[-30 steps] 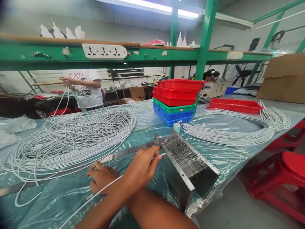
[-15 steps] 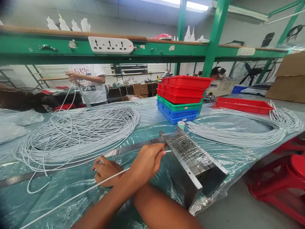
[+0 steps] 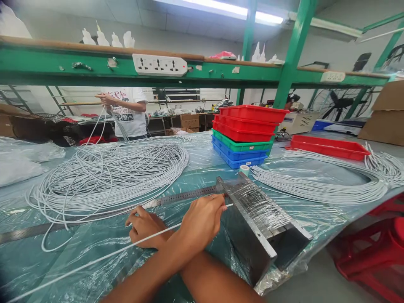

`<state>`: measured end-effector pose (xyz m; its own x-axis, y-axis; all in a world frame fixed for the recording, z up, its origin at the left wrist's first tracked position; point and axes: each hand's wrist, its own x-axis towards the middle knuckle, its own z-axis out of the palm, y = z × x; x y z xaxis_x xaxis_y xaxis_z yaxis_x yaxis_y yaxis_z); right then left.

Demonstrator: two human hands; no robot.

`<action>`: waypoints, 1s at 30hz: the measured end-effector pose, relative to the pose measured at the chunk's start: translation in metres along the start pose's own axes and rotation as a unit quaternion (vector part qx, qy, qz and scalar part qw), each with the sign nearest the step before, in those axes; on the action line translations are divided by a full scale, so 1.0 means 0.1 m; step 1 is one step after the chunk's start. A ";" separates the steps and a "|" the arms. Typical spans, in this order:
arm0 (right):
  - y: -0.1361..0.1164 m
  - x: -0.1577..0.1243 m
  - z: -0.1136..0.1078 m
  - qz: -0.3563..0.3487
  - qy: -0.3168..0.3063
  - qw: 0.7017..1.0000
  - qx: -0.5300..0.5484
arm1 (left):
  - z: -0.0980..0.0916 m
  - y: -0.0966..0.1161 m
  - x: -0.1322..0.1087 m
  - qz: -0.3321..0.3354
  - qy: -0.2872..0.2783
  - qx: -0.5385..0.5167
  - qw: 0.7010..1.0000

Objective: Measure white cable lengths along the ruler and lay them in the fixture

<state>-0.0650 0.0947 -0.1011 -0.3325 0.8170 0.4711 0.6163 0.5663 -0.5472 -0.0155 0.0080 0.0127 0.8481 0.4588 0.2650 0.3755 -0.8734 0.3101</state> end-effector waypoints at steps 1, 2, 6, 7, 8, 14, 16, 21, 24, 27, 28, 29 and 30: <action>0.00 0.00 0.00 0.000 0.001 1.000 -0.007 | 0.00 0.00 0.00 0.000 0.000 0.001 1.000; 0.01 0.00 0.01 -0.001 0.002 1.000 -0.013 | 0.00 0.00 0.00 0.001 -0.003 0.003 1.000; 0.04 -0.01 0.02 -0.012 0.000 0.999 -0.029 | -0.01 0.02 -0.01 0.004 -0.015 0.013 1.000; 0.05 -0.01 0.03 -0.016 -0.002 0.999 -0.032 | -0.01 0.02 -0.02 0.001 -0.018 0.015 1.000; 0.06 -0.01 0.03 -0.019 -0.003 0.999 -0.033 | -0.01 0.03 -0.02 -0.003 -0.020 0.017 1.000; 0.06 -0.01 0.05 -0.011 -0.001 0.999 -0.046 | -0.03 0.07 0.00 -0.023 -0.043 0.027 0.998; 0.04 -0.01 0.04 -0.007 -0.006 0.999 -0.048 | -0.01 0.08 0.00 -0.029 -0.044 0.029 0.998; 0.02 -0.02 0.02 -0.005 -0.008 0.998 -0.060 | 0.05 0.11 -0.01 -0.039 -0.054 0.047 0.997; 0.02 -0.03 0.00 -0.006 -0.007 0.998 -0.065 | 0.06 0.14 -0.02 -0.051 -0.064 0.059 0.995; 0.01 -0.02 -0.02 -0.008 -0.009 0.998 -0.068 | 0.06 0.14 -0.02 -0.061 -0.069 0.064 0.994; 0.00 -0.02 -0.03 -0.008 -0.012 0.998 -0.069 | 0.05 0.14 -0.02 -0.061 -0.067 0.066 0.994; -0.01 -0.02 -0.04 -0.007 -0.015 0.997 -0.071 | 0.05 0.13 -0.02 -0.062 -0.065 0.066 0.994; -0.02 -0.02 -0.04 -0.007 -0.018 0.997 -0.073 | 0.05 0.12 -0.01 -0.061 -0.062 0.066 0.994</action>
<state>-0.0622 0.0920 -0.0979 -0.3660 0.8135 0.4520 0.7077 0.5587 -0.4325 -0.0103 -0.0041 0.0120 0.8296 0.5461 0.1161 0.5170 -0.8300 0.2092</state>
